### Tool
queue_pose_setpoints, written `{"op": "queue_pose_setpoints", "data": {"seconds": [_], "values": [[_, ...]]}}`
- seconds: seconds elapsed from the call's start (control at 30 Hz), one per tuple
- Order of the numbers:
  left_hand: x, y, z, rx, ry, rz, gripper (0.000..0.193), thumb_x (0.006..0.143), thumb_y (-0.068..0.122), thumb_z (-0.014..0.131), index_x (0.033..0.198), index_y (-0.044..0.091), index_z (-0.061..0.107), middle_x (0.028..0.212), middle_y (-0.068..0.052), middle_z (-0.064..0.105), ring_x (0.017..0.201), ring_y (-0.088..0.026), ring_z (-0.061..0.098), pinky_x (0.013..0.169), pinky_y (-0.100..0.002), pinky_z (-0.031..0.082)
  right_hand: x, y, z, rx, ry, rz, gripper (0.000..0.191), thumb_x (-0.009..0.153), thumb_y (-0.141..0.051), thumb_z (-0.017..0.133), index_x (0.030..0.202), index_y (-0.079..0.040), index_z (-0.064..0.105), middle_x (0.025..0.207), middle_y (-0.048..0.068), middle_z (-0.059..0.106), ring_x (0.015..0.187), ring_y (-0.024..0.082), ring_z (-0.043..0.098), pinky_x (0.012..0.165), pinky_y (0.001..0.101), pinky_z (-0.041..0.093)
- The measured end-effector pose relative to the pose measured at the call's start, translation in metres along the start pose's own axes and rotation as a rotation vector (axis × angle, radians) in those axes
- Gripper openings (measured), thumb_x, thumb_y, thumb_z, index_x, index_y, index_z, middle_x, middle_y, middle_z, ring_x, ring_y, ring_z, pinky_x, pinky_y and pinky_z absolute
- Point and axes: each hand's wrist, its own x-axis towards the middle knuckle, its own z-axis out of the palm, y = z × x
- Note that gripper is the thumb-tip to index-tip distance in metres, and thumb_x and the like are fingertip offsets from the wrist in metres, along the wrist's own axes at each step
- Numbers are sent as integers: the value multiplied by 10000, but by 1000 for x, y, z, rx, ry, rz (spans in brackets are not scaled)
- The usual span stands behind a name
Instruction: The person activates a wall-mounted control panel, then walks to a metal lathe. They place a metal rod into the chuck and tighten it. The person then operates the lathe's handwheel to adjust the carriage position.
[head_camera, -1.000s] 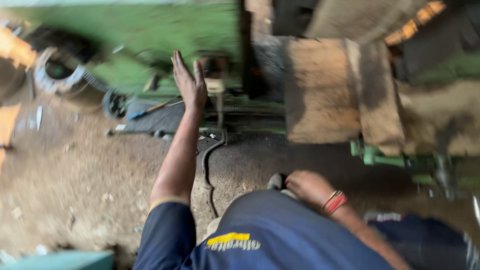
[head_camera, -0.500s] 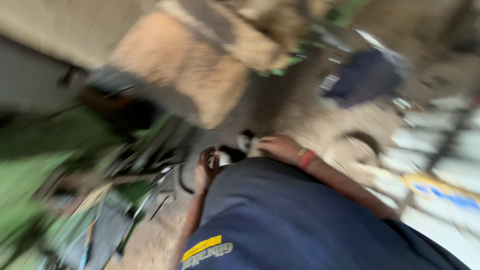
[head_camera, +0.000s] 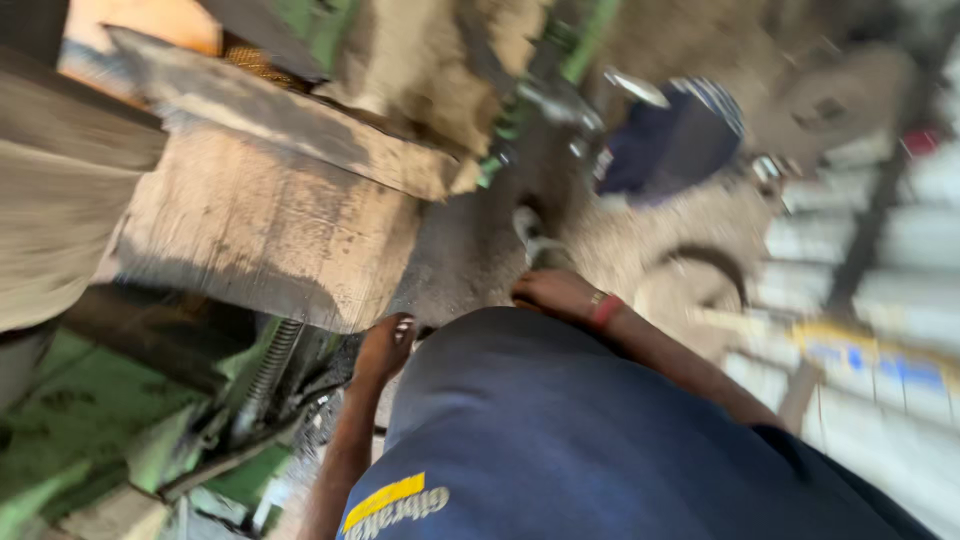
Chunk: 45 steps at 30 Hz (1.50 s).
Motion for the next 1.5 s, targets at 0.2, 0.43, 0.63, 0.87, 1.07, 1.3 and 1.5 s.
{"op": "queue_pose_setpoints", "data": {"seconds": [0.2, 0.43, 0.63, 0.87, 1.07, 1.3, 1.5], "values": [[61, 73, 66, 2, 173, -157, 307, 937, 275, 633, 1184, 106, 701, 1082, -136, 773, 1016, -327, 734, 865, -442, 559, 30, 118, -128, 31, -89, -228, 271, 950, -286, 581, 1106, -120, 727, 1122, 104, 727, 992, 329, 678, 849, 429, 527], [71, 173, 141, -268, 378, -436, 299, 974, 336, 640, 1081, 67, 711, 949, -166, 762, 896, -357, 745, 776, -454, 580, 47, 190, -255, -125, -198, -275, 272, 993, -328, 585, 1067, -103, 719, 1037, 84, 731, 968, 301, 695, 830, 420, 546], [75, 218, 186, -299, 495, -468, 239, 968, 275, 594, 1097, 99, 690, 808, -133, 777, 809, -359, 755, 759, -469, 566, 39, 225, -306, -138, -17, -224, 276, 1037, -348, 584, 1096, -113, 716, 1049, 106, 743, 978, 340, 701, 816, 444, 552], [100, 263, 258, -313, 495, -403, 280, 942, 244, 652, 1191, 123, 691, 959, -193, 764, 910, -371, 728, 792, -467, 561, -29, 243, -325, -202, -40, -326, 252, 1008, -268, 583, 1178, -121, 697, 1090, 123, 737, 996, 354, 691, 832, 456, 552], [121, 311, 315, -991, 539, -356, 275, 1002, 187, 585, 1213, 25, 654, 1022, -106, 781, 920, -204, 753, 776, -354, 579, -54, 240, -336, -203, -91, -334, 201, 991, -229, 613, 1127, -116, 708, 1090, 112, 723, 996, 340, 682, 838, 431, 551], [182, 353, 303, -1302, 748, -167, 287, 1022, 167, 607, 1248, -8, 638, 1106, -118, 756, 951, -181, 744, 813, -300, 601, -45, 268, -366, -212, -101, -431, 196, 993, -214, 637, 1111, -74, 707, 1061, 117, 702, 988, 326, 685, 862, 413, 546], [254, 377, 250, -1088, 643, -328, 364, 1005, 210, 623, 1311, 15, 595, 1190, -150, 705, 955, -206, 725, 760, -349, 557, 5, 402, -385, 67, 149, -317, 249, 971, -211, 670, 1168, -58, 669, 1175, 138, 694, 1080, 319, 685, 907, 390, 544]]}}
